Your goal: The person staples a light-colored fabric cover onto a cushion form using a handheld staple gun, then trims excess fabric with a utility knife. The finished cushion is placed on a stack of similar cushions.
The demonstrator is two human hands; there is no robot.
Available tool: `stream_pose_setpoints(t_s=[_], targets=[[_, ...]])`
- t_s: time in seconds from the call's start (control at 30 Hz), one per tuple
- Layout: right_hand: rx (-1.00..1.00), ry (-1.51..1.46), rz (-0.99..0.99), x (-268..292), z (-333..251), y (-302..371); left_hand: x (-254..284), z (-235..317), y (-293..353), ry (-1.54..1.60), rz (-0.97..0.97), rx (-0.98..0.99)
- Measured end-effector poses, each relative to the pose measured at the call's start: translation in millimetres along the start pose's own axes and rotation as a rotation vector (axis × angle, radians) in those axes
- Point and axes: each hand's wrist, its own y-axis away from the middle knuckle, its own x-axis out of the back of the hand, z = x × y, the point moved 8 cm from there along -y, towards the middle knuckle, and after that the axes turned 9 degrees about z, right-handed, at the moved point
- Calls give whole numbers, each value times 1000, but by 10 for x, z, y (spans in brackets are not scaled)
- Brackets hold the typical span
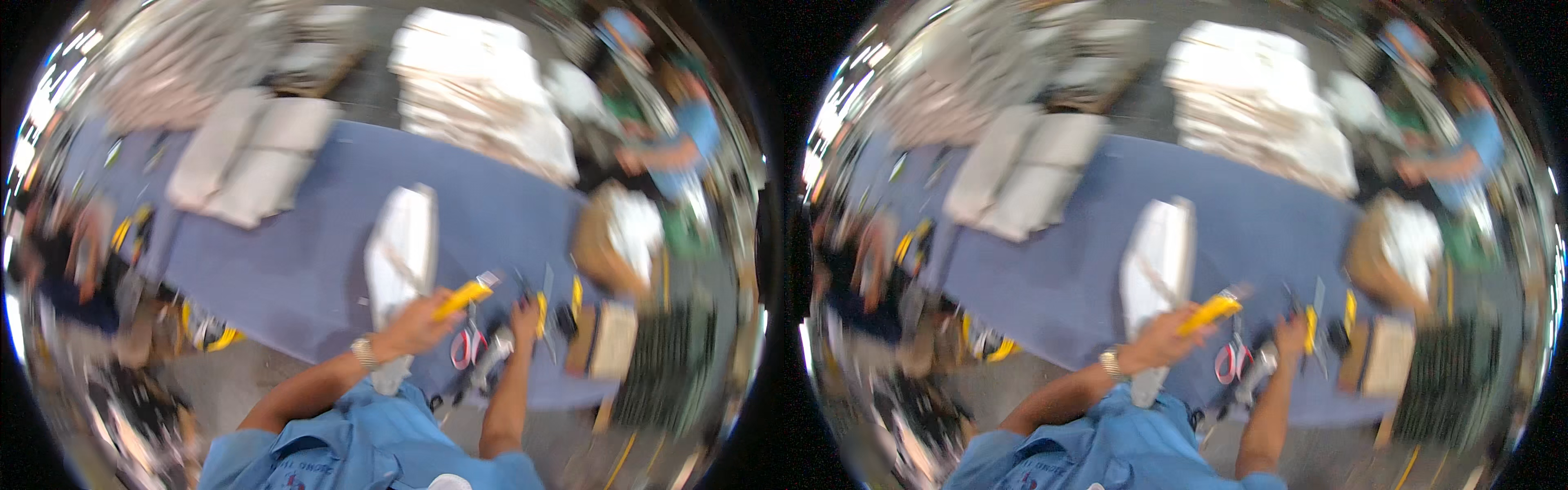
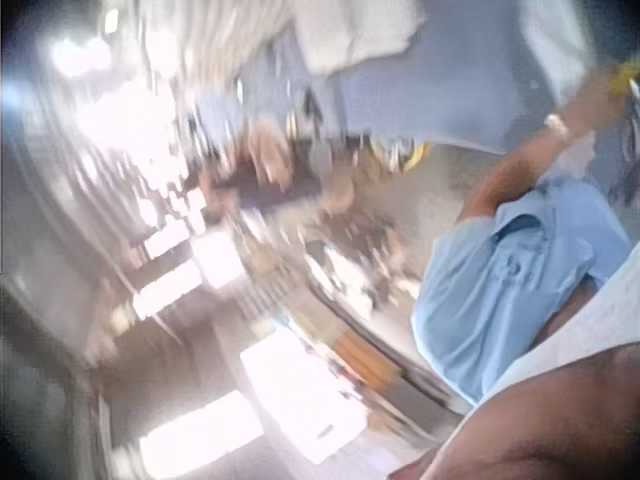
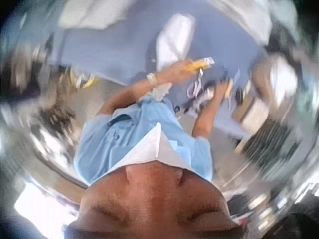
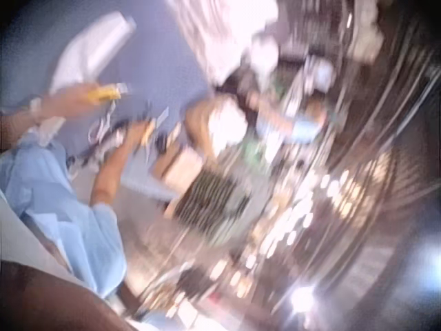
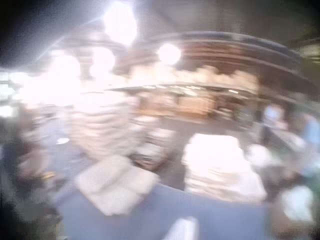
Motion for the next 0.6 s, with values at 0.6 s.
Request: stream_pose_setpoints(t_s=[0.6], targets=[[-474, -764, -274, 650, -404, -149, -105, -242, -14, 43, 162, -63]])
